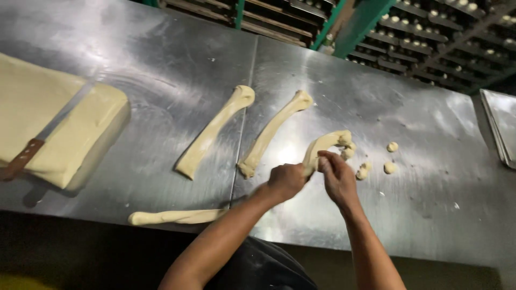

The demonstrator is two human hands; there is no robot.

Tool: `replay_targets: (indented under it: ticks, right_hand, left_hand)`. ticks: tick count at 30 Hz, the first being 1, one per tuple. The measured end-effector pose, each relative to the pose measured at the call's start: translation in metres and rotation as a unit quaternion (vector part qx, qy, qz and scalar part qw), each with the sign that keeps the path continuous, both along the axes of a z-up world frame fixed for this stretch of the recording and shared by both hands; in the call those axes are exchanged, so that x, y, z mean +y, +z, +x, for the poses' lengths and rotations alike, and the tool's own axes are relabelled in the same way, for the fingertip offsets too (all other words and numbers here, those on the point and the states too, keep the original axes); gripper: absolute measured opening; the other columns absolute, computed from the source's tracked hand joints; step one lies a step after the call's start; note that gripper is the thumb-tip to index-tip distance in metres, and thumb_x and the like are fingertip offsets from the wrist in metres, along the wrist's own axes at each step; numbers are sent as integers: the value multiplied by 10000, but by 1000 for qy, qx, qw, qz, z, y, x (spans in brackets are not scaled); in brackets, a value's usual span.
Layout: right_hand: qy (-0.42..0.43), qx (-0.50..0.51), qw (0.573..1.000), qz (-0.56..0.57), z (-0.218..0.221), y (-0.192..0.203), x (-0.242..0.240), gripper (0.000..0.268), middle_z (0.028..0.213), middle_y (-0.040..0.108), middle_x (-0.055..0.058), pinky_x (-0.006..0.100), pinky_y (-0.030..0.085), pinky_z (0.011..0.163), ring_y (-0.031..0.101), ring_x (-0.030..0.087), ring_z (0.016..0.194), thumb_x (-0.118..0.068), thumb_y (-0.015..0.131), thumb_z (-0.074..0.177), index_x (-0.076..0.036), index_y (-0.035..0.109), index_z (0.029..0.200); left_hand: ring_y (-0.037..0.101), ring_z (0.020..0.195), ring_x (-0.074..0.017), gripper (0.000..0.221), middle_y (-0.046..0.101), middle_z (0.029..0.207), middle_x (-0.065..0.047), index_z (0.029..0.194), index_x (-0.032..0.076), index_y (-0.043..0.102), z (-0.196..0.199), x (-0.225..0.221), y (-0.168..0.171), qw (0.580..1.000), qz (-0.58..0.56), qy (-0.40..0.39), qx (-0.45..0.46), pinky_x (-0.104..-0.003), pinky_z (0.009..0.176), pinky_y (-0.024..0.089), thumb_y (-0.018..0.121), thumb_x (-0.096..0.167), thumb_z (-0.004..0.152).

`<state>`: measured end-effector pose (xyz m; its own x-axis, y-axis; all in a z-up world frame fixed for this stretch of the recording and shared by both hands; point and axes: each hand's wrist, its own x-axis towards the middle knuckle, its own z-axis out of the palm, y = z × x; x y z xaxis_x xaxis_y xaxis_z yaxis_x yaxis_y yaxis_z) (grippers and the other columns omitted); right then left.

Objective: Kneading a large mass of dough in a metal bin and then portioning it into smaller rolls on a stainless steel table.

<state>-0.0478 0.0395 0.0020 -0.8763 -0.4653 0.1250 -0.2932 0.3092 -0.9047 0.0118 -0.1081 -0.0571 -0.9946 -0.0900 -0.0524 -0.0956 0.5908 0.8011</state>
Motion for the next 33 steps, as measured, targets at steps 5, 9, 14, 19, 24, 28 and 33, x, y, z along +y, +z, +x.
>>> replay_targets:
  ticks: [5,9,14,19,24,28,33]
  right_hand:
    - [-51,126,991,4,25,-14,-17,345,820,606,28,304,472,714,547,139,782,-261,469,1156,12,619,1008]
    - [-91,-185,972,-113,29,-32,-22,353,636,476,-14,333,302,491,383,127,545,-257,529,1110,-24,583,850]
    - [15,-55,998,-11,43,-9,-39,260,706,515,21,330,355,525,438,168,603,-218,608,1024,-8,585,872]
    - [48,377,911,158,77,18,-64,246,887,671,133,373,504,654,621,300,758,-116,769,816,5,709,1021]
    - [-17,226,964,138,96,36,-66,158,985,737,97,306,555,710,711,192,828,-49,734,898,-76,762,1051]
    - [-194,174,953,155,80,39,-49,184,962,746,106,315,551,748,689,176,818,-49,706,960,-51,730,1142]
    - [-111,123,986,-6,79,40,-45,328,926,673,78,295,513,780,617,120,859,-224,435,1151,9,665,1122]
  left_hand:
    - [751,800,-375,145,750,848,-190,879,55,738,11,7,58,993,-88,-12,81,-495,694,593,639,160,891]
    - [759,798,-345,121,766,858,-152,823,80,756,4,-10,37,968,-220,-38,115,-474,667,598,662,147,858]
    - [745,901,-353,130,742,985,-182,959,66,737,-51,-90,-114,981,-178,71,-45,-467,697,610,646,85,869]
    - [643,1117,-441,668,601,1284,-268,1351,-6,479,16,-103,-28,986,-155,-17,63,-463,881,562,718,-49,728]
    - [722,838,-374,638,721,897,-202,1420,37,409,48,-90,1,932,324,-102,129,-473,780,582,675,74,841]
    - [746,811,-349,237,747,833,-174,1011,64,730,45,-69,24,985,131,-94,54,-486,739,575,694,290,952]
    - [743,782,-400,207,744,795,-191,1004,60,678,38,-29,96,978,-6,-126,164,-510,698,576,644,206,861]
